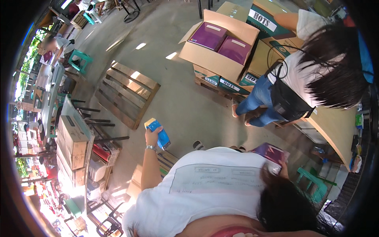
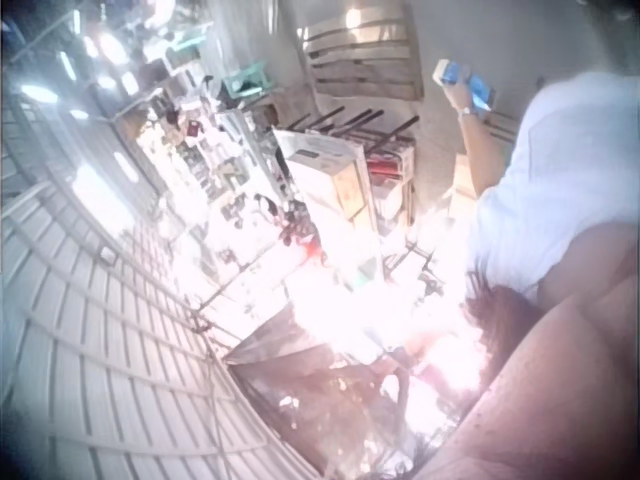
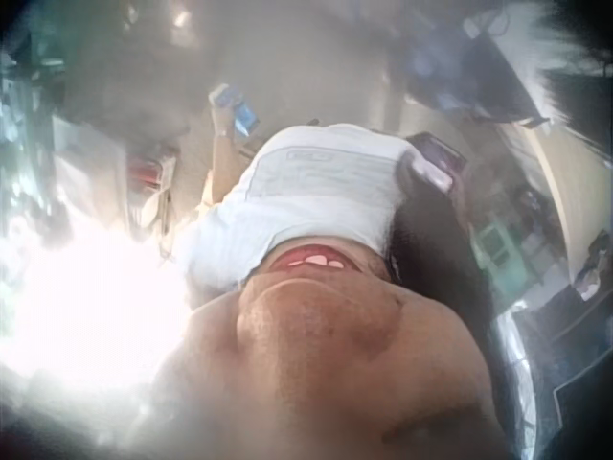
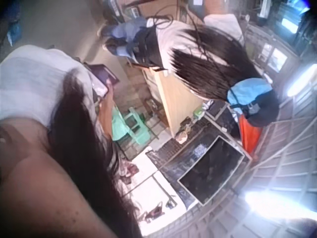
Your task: The person organizes binders and places them into cardboard boxes, then seals one box with a tape dispenser.
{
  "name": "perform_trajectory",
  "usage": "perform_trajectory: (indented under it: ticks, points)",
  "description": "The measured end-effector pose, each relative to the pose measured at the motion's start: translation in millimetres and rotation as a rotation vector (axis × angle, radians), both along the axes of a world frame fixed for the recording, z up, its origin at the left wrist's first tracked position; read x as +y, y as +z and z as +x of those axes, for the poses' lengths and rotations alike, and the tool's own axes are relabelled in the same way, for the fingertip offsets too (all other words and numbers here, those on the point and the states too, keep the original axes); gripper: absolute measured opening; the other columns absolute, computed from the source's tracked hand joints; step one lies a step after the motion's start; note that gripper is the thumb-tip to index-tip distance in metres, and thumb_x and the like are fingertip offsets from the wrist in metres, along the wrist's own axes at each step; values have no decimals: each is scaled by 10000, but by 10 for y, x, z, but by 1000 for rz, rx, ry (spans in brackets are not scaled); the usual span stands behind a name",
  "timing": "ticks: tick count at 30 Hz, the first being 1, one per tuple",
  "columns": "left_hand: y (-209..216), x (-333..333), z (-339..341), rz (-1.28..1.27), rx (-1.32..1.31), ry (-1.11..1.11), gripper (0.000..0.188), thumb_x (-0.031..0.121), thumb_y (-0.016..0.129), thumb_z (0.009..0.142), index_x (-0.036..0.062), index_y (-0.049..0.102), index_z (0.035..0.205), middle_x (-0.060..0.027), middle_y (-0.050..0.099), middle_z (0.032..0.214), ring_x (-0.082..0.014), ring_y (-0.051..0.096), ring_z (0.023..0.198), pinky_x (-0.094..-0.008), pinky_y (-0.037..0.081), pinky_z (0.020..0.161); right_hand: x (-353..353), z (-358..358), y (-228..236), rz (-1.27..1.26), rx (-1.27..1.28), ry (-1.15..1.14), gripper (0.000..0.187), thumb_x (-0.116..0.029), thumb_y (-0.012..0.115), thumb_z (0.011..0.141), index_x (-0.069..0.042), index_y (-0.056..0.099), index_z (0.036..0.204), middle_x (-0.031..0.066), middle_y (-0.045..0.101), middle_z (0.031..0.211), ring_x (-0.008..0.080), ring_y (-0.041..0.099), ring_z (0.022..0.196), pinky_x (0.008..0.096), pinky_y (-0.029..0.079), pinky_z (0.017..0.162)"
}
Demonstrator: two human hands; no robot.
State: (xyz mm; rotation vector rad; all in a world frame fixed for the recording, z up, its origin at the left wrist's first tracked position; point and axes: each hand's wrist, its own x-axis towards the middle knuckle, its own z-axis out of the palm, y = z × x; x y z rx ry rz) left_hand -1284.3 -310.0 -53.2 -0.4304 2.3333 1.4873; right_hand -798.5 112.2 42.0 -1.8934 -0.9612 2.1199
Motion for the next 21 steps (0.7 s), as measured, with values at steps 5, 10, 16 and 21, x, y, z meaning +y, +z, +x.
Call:
perform_trajectory:
  ticks: [5, 10, 16, 21]
  points:
    - [-367, -519, -386, -67, 7, -9, 508, 242, 812, 661, 33, 625, 1085, -102, 696, 978, -204, 668, 888, -346, 519, 819, -151, -1717, -230, -256, -108, 327, 335, -463, 662, 786, -144, 571, 830, 5, 573, 603, 127, 480, 399, 242, 353, 363]
    - [-80, -502, -789, 21, 83, 29, 462, 196, 808, 670, 19, 622, 1054, -98, 692, 956, -198, 666, 856, -345, 526, 788, -386, -3362, 9, -126, 93, 420, 327, -461, 692, 756, -170, 600, 873, -8, 602, 662, 109, 495, 445, 243, 363, 393]
    - [5, -628, -1380, 80, 133, 88, 359, 103, 785, 706, -5, 596, 992, -72, 663, 884, -157, 639, 786, -297, 527, 714, 24, -4895, 513, 22, 329, 283, 307, -438, 699, 748, -166, 599, 848, -32, 582, 646, 99, 429, 400, 244, 349, 377]
    - [45, -665, -1971, 74, 105, 199, 299, 80, 777, 712, -17, 615, 943, -59, 654, 870, -156, 623, 773, -298, 518, 712, 821, -5788, 508, 337, 250, 429, 369, -417, 737, 717, -82, 631, 828, 12, 588, 692, 117, 536, 586, 263, 367, 488]
